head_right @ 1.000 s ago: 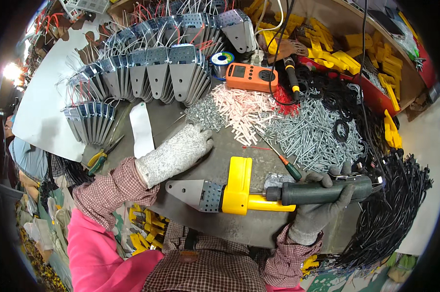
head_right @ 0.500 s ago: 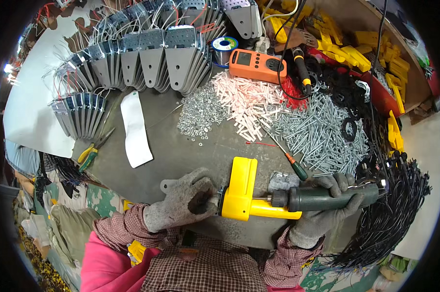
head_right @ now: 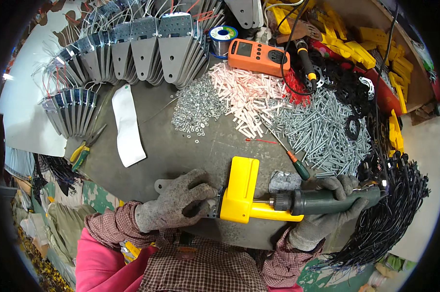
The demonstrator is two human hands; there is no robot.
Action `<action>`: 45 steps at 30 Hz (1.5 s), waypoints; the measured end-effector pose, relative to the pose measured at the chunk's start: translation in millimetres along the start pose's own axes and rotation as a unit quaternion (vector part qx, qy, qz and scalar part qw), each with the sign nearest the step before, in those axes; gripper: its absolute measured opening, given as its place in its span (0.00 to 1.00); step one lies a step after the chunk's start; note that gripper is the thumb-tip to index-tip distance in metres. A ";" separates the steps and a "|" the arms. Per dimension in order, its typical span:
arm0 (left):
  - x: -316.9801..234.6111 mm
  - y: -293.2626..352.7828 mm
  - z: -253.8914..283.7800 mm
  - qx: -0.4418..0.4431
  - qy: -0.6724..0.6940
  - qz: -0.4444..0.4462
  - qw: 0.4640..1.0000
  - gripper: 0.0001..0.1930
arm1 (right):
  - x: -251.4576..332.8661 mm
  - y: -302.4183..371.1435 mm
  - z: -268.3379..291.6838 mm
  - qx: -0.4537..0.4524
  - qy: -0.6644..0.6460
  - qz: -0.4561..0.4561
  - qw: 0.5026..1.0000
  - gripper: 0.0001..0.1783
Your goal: The person assembles an industrial hand tool by soldering electric wires with a soldering iron, then securing plastic tool housing and metal plates with screws using an electric screwdriver.
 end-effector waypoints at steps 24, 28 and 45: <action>6.3 -13.5 17.4 -0.052 0.108 0.106 0.987 0.15 | 16.7 9.2 -10.5 -0.006 0.064 0.101 0.993 0.21; 11.1 -42.9 57.7 -0.084 -0.303 0.027 0.949 0.12 | 37.4 24.3 2.4 0.051 0.045 0.164 0.984 0.24; -12.8 -20.8 25.9 -0.055 -0.084 0.057 0.993 0.08 | 18.5 34.5 4.7 0.022 0.009 0.135 0.991 0.24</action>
Point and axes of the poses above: each hand's wrist, its own y-axis away from the middle knuckle, its own z-axis out of the back of the hand, x = y × z, the point moved 5 cm from there along -y, towards the middle knuckle, and after that the axes turned 14 degrees about y, right-handed, at the moved point
